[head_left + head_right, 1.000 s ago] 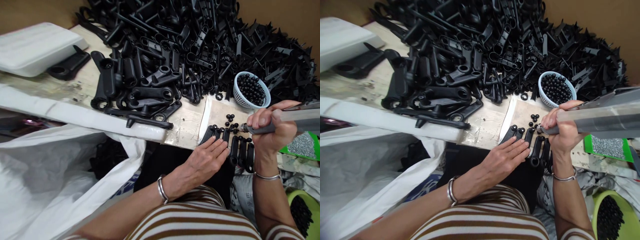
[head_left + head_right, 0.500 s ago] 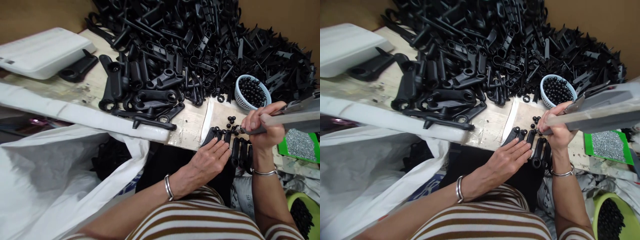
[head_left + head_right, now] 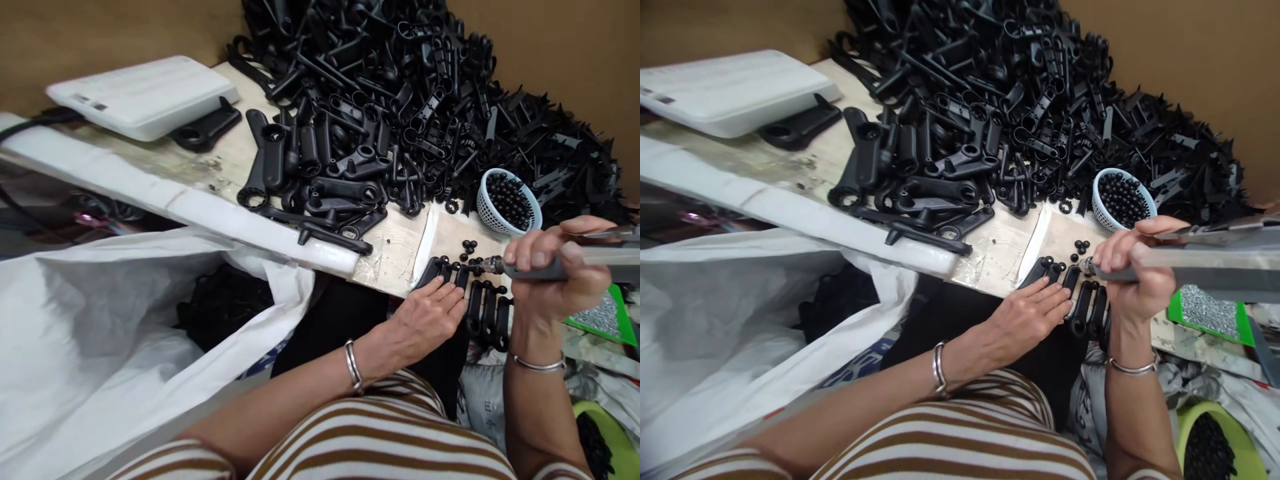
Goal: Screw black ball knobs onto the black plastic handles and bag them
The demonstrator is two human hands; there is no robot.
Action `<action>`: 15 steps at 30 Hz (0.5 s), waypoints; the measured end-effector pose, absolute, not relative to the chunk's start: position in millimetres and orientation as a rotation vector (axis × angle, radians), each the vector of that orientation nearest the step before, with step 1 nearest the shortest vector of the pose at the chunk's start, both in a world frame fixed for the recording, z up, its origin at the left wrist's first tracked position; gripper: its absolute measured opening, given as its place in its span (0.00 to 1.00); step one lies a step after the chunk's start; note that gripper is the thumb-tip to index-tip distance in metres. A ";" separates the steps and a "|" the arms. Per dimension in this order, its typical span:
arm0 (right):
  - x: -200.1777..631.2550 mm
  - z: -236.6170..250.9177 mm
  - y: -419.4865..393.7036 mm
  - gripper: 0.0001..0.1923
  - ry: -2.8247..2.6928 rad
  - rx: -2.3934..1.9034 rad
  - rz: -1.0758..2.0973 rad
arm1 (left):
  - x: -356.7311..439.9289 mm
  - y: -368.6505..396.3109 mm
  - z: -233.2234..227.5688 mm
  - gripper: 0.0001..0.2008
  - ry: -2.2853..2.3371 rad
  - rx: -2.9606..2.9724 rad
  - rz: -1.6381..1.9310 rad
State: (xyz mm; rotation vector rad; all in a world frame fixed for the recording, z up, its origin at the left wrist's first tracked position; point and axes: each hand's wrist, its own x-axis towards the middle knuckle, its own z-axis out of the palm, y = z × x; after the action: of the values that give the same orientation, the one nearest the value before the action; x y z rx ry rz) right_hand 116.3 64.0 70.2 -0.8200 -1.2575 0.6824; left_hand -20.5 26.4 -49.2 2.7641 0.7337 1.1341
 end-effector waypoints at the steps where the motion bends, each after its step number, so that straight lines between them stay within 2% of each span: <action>1: 112.9 67.3 64.1 0.07 -1.276 -0.806 0.693 | -20.4 26.5 -49.1 0.10 0.730 2.765 1.136; 15: 104.6 56.9 70.3 0.11 -1.314 -0.842 0.638 | -24.0 26.3 -43.5 0.10 0.708 2.760 1.121</action>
State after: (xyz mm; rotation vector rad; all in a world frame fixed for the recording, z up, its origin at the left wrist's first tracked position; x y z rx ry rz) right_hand 104.6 70.3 56.9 -0.8420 -1.3145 0.6385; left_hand -24.0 26.3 -43.5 2.7604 0.7085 1.1206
